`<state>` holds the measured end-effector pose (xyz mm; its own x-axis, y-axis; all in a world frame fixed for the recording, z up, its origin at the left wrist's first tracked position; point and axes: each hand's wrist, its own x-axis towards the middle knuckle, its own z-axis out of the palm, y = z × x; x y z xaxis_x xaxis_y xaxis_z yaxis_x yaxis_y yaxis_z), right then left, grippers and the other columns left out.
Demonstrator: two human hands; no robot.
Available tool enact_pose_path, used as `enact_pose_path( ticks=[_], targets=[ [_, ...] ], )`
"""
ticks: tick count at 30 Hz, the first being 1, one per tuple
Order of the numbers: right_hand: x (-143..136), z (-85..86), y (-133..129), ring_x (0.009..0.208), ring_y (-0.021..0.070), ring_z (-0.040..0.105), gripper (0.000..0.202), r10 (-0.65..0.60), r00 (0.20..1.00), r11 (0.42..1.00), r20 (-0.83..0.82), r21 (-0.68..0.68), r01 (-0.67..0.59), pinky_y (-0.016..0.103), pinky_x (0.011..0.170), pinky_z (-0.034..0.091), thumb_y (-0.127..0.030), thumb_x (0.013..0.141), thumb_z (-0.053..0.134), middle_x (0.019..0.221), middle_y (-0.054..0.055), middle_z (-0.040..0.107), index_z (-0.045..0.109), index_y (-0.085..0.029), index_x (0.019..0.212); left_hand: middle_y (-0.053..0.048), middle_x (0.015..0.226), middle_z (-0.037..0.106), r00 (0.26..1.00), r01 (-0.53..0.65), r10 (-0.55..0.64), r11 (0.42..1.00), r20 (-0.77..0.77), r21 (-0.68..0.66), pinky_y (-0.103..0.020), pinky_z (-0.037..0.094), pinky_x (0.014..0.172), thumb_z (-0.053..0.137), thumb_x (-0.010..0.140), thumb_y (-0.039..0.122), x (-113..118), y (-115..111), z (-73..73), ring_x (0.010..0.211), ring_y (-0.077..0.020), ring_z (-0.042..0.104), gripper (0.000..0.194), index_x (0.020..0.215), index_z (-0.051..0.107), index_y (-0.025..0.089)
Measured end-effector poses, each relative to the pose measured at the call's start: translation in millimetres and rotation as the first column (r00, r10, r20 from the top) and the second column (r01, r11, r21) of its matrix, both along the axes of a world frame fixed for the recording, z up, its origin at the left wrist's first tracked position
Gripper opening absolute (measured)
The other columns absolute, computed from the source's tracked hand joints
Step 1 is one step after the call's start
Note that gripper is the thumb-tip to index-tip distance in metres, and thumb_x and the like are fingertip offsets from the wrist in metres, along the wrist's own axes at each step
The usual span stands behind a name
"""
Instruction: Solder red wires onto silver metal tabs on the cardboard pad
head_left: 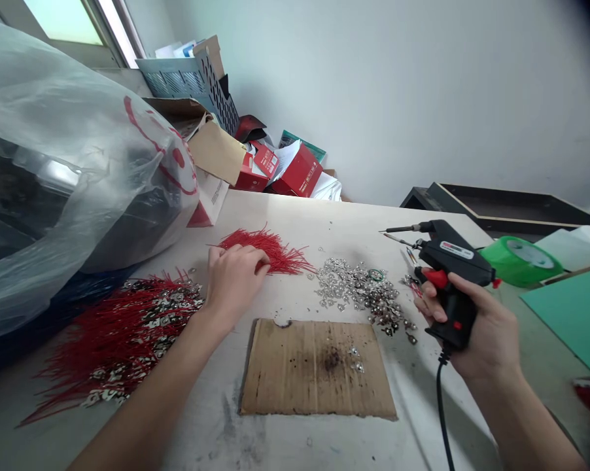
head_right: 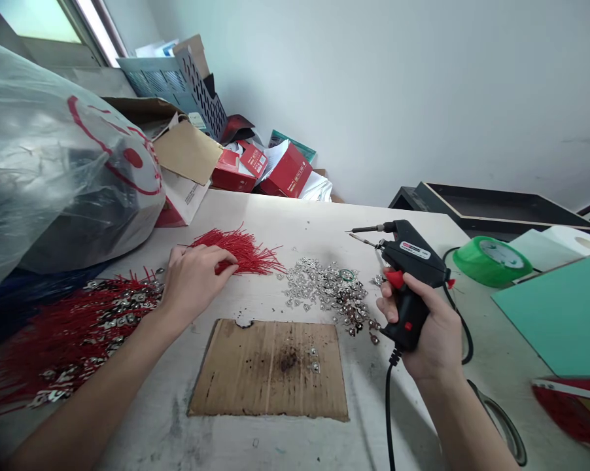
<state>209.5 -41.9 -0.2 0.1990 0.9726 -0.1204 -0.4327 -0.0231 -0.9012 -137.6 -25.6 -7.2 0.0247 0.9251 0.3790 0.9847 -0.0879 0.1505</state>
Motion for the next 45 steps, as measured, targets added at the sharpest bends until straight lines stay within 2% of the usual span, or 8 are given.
enact_pose_path(
  ticks=[4, 9, 14, 24, 29, 34, 40, 45],
  targets=[
    [-0.3, -0.1, 0.2, 0.048, 0.0075, 0.045, 0.017, -0.008, 1.000, 1.000, 0.003, 0.002, 0.008, 0.021, 0.048, 0.042, -0.030, 0.091, 0.067, 0.074, 0.003, 0.061, 0.073, -0.014, 0.094, -0.002, 0.093, 0.082, 0.999, -0.022, 0.022, 1.000, 0.024, -0.021, -0.047, 0.036, 0.091, 0.075, 0.094, 0.020, -1.9, -0.1, 2.1, 0.096, -0.0290, 0.072, 0.005, 0.094, 0.077, 0.024],
    [-0.1, 0.1, 1.5, 0.048, 0.0073, 0.045, 0.017, -0.011, 1.000, 1.000, 0.003, -0.001, 0.011, 0.022, 0.050, 0.045, -0.029, 0.091, 0.067, 0.074, 0.004, 0.062, 0.074, -0.014, 0.092, 0.001, 0.092, 0.083, 0.995, -0.033, 0.034, 0.999, 0.098, -0.018, -0.048, 0.038, 0.094, 0.076, 0.092, 0.015, -6.1, 2.0, 3.0, 0.094, -0.0281, 0.075, 0.025, 0.115, 0.074, 0.025],
    [1.5, -1.4, 2.1, 0.049, 0.0070, 0.045, 0.018, 0.004, 1.000, 1.000, -0.018, 0.001, -0.004, 0.021, 0.049, 0.043, -0.031, 0.090, 0.069, 0.074, 0.004, 0.062, 0.076, -0.014, 0.091, 0.001, 0.094, 0.083, 0.989, -0.023, 0.018, 0.999, 0.146, 0.033, -0.046, 0.043, 0.094, 0.079, 0.091, 0.016, -8.6, -1.0, 4.6, 0.091, -0.0272, 0.076, 0.012, 0.100, 0.076, 0.024],
    [-2.8, 10.7, -9.0, 0.040, 0.0063, 0.049, 0.029, 0.171, 0.975, 0.983, 0.143, 0.044, -0.179, 0.022, 0.042, 0.038, -0.042, 0.091, 0.075, 0.068, 0.004, 0.066, 0.079, -0.014, 0.095, 0.002, 0.096, 0.074, 0.887, 0.328, -0.294, 0.944, 0.355, -0.039, -0.030, 0.051, 0.073, 0.070, 0.097, 0.017, 21.0, -30.2, -1.5, 0.081, -0.0164, 0.070, 0.007, 0.095, 0.074, 0.023],
    [-13.8, 7.9, -24.6, 0.036, 0.0078, 0.052, 0.027, 0.314, 0.909, 0.932, 0.274, 0.093, -0.350, 0.020, 0.037, 0.033, -0.042, 0.092, 0.079, 0.067, 0.003, 0.069, 0.077, -0.017, 0.100, 0.004, 0.093, 0.073, 0.820, 0.388, -0.344, 0.922, 0.457, -0.003, -0.028, 0.054, 0.073, 0.070, 0.098, 0.019, 27.7, -61.0, 5.6, 0.081, -0.0145, 0.069, 0.007, 0.094, 0.071, 0.024],
    [-22.4, -1.3, -32.2, 0.035, 0.0087, 0.055, 0.029, 0.396, 0.868, 0.893, 0.300, 0.096, -0.440, 0.019, 0.036, 0.035, -0.044, 0.091, 0.080, 0.066, 0.002, 0.068, 0.076, -0.016, 0.097, 0.003, 0.096, 0.073, 0.806, 0.288, -0.322, 0.947, 0.497, 0.145, -0.027, 0.057, 0.076, 0.067, 0.102, 0.021, 10.2, -97.1, 5.6, 0.085, -0.0137, 0.070, 0.008, 0.096, 0.071, 0.025],
    [-30.5, 0.4, -39.0, 0.034, 0.0093, 0.054, 0.031, 0.424, 0.856, 0.885, 0.295, 0.067, -0.461, 0.020, 0.036, 0.035, -0.046, 0.089, 0.081, 0.068, 0.004, 0.070, 0.073, -0.016, 0.093, 0.002, 0.106, 0.073, 0.823, 0.045, -0.226, 0.940, 0.521, 0.337, -0.026, 0.061, 0.087, 0.075, 0.097, 0.019, -13.5, -140.2, -14.2, 0.092, -0.0140, 0.072, 0.010, 0.104, 0.075, 0.027],
    [-33.0, 3.6, -40.9, 0.034, 0.0102, 0.052, 0.035, 0.423, 0.847, 0.891, 0.323, 0.025, -0.454, 0.022, 0.036, 0.033, -0.049, 0.087, 0.081, 0.064, 0.005, 0.068, 0.071, -0.015, 0.086, 0.001, 0.104, 0.073, 0.786, -0.175, -0.114, 0.902, 0.608, 0.395, -0.033, 0.065, 0.085, 0.078, 0.093, 0.018, -17.0, -153.1, -27.6, 0.088, -0.0164, 0.071, 0.017, 0.107, 0.075, 0.028]
  ],
)
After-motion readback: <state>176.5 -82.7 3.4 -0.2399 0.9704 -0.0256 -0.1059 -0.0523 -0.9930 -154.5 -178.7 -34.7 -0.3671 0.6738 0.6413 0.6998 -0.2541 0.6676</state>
